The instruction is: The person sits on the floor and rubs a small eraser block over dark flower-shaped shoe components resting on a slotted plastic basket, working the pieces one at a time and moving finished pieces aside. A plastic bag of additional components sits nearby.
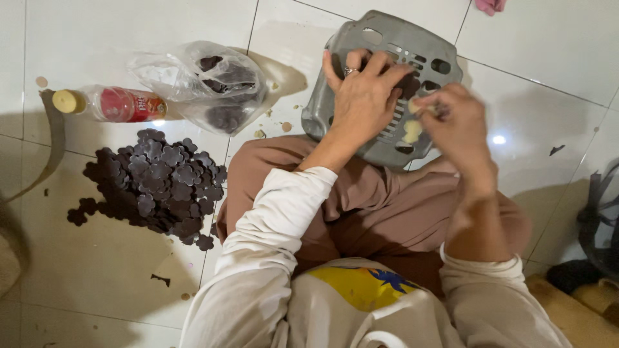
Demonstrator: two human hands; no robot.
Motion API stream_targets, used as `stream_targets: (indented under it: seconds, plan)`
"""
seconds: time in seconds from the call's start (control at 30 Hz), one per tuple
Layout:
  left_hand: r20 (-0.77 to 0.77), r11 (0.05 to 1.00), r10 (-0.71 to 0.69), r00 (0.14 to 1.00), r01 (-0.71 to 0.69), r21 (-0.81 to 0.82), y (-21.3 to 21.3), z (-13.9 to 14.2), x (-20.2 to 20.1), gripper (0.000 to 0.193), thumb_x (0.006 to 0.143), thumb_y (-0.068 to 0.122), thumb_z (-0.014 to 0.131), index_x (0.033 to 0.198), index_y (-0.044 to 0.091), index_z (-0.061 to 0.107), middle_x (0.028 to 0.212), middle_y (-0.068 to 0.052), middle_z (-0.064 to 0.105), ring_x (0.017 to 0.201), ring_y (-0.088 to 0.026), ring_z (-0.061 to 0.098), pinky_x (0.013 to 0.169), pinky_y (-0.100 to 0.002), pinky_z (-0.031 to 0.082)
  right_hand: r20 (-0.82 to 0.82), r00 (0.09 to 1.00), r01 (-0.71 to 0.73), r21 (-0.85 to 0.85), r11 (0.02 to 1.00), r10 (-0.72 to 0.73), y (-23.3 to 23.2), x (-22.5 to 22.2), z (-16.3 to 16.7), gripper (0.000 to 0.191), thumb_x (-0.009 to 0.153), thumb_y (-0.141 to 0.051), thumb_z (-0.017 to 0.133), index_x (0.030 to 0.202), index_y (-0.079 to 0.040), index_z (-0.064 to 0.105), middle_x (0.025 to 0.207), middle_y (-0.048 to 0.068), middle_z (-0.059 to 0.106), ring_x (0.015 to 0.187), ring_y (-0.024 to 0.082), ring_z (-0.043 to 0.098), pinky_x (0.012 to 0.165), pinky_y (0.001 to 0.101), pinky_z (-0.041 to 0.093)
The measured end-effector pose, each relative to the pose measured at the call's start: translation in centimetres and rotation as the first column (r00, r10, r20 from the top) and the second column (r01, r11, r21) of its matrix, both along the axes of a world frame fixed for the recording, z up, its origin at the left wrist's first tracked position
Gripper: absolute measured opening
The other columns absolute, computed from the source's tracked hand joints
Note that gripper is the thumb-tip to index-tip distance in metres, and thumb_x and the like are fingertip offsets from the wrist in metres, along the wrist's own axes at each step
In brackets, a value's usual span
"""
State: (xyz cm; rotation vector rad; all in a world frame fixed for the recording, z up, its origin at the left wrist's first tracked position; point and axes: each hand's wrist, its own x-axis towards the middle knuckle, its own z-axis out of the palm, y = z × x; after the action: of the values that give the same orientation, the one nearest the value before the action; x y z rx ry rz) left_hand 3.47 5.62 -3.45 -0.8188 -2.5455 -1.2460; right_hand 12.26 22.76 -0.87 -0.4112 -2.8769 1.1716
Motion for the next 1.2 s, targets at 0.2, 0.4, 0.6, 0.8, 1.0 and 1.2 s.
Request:
stream_targets:
  seconds: [0.2,0.4,0.6,0.8,1.0,1.2]
  plan:
    - [-0.005,0.999,-0.005,1.000,0.004,-0.038,0.1,-0.2,0.0,0.025,0.080,0.014,0.080,0.103,0.025,0.079,0.104,0.002,0.058,0.113,-0.027,0.053,0.115,-0.076,0.011,-0.178,0.960,0.147,-0.337,0.930,-0.216,1.5,-1.1,0.4,0.019,0.103,0.002,0.065,0.118,-0.006,0.071,0.112,0.006,0.074,0.094,0.012,0.075,0.078,0.0250,0.063]
    - [-0.012,0.998,0.027,1.000,-0.028,-0.054,0.4,-0.7,-0.1,0.023,0.075,0.017,0.082,0.096,0.024,0.079,0.103,0.003,0.060,0.113,-0.026,0.053,0.114,-0.077,0.010,-0.268,0.943,-0.149,0.195,0.969,0.199,-1.5,-1.0,-0.6,0.030,0.099,0.004,0.069,0.129,0.006,0.067,0.130,0.021,0.063,0.113,0.032,0.065,0.093,0.0411,0.055]
    - [-0.041,0.997,0.046,0.998,-0.049,-0.063,0.3,-0.8,0.1,0.025,0.079,0.018,0.082,0.103,0.025,0.080,0.103,0.004,0.059,0.113,-0.025,0.053,0.116,-0.076,0.010,-0.168,0.967,-0.112,0.403,0.908,0.194,-2.5,0.0,0.1,0.028,0.092,0.001,0.076,0.121,0.000,0.074,0.116,0.015,0.064,0.107,0.035,0.065,0.091,0.0417,0.053]
    - [-0.038,0.998,0.036,0.999,-0.038,-0.053,0.2,-0.7,0.0,0.027,0.077,0.023,0.083,0.104,0.025,0.080,0.104,0.004,0.059,0.113,-0.025,0.053,0.115,-0.077,0.009,-0.028,0.996,-0.084,0.178,0.981,0.090,-0.2,0.4,0.3,0.021,0.089,-0.001,0.077,0.110,-0.006,0.078,0.099,0.012,0.065,0.076,0.028,0.063,0.069,0.0396,0.051]
    - [-0.025,0.996,0.031,0.999,-0.033,-0.077,0.5,-1.0,-0.1,0.026,0.075,0.023,0.084,0.100,0.026,0.081,0.102,0.003,0.059,0.110,-0.025,0.054,0.114,-0.077,0.010,-0.281,0.958,-0.019,0.125,0.992,0.054,-0.8,-1.2,-0.5,0.031,0.100,-0.001,0.074,0.130,-0.008,0.073,0.114,0.013,0.065,0.094,0.030,0.064,0.080,0.0390,0.053]
    - [-0.080,0.995,0.077,0.994,-0.081,-0.050,0.8,-1.4,0.0,0.022,0.080,0.021,0.083,0.102,0.024,0.081,0.100,0.005,0.058,0.112,-0.025,0.053,0.118,-0.075,0.011,-0.113,0.954,-0.206,0.424,0.882,0.277,-3.0,0.0,0.9,0.050,0.090,0.003,0.073,0.139,0.002,0.064,0.129,0.018,0.059,0.111,0.038,0.058,0.099,0.0478,0.048]
